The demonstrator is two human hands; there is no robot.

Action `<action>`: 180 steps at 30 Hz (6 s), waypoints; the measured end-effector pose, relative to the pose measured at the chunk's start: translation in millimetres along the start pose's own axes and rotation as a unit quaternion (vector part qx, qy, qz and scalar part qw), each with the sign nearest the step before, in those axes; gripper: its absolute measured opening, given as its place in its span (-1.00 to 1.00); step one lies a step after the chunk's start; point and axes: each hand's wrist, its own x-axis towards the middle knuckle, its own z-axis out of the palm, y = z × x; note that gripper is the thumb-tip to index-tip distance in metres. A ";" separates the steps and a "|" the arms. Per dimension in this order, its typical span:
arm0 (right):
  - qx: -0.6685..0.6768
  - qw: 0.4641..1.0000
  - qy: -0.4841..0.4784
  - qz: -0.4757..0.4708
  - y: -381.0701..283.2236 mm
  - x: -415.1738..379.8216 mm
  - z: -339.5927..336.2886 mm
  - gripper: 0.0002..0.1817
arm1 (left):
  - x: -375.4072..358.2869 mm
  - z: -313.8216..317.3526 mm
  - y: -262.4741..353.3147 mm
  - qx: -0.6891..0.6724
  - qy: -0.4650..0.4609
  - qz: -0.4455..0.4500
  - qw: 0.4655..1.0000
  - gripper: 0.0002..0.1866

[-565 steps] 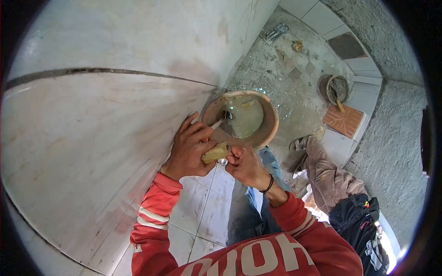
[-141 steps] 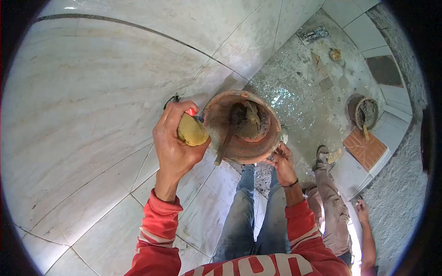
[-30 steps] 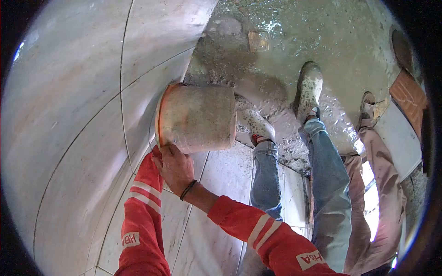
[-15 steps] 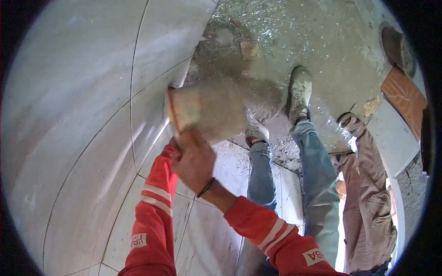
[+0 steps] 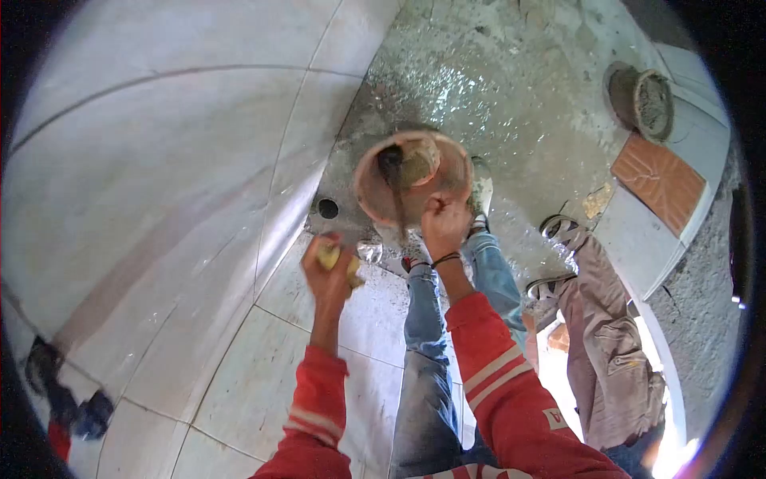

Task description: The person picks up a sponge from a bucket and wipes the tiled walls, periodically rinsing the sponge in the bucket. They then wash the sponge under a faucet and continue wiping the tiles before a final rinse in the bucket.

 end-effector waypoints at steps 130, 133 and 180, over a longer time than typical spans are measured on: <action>-0.252 0.902 -0.338 -0.090 -8.5 102.1 158.1 -0.58 | 254.8 132.8 -77.9 -0.197 -0.149 -0.065 0.967 -0.48; -0.107 0.935 -0.331 -0.069 -21.4 102.4 144.3 -0.36 | 254.6 129.0 -79.5 -0.195 -0.149 -0.051 0.968 -0.48; 0.155 0.916 -0.328 0.172 -54.6 113.1 113.2 -0.25 | 216.0 143.1 -70.2 -0.534 -0.053 -0.215 0.816 -0.47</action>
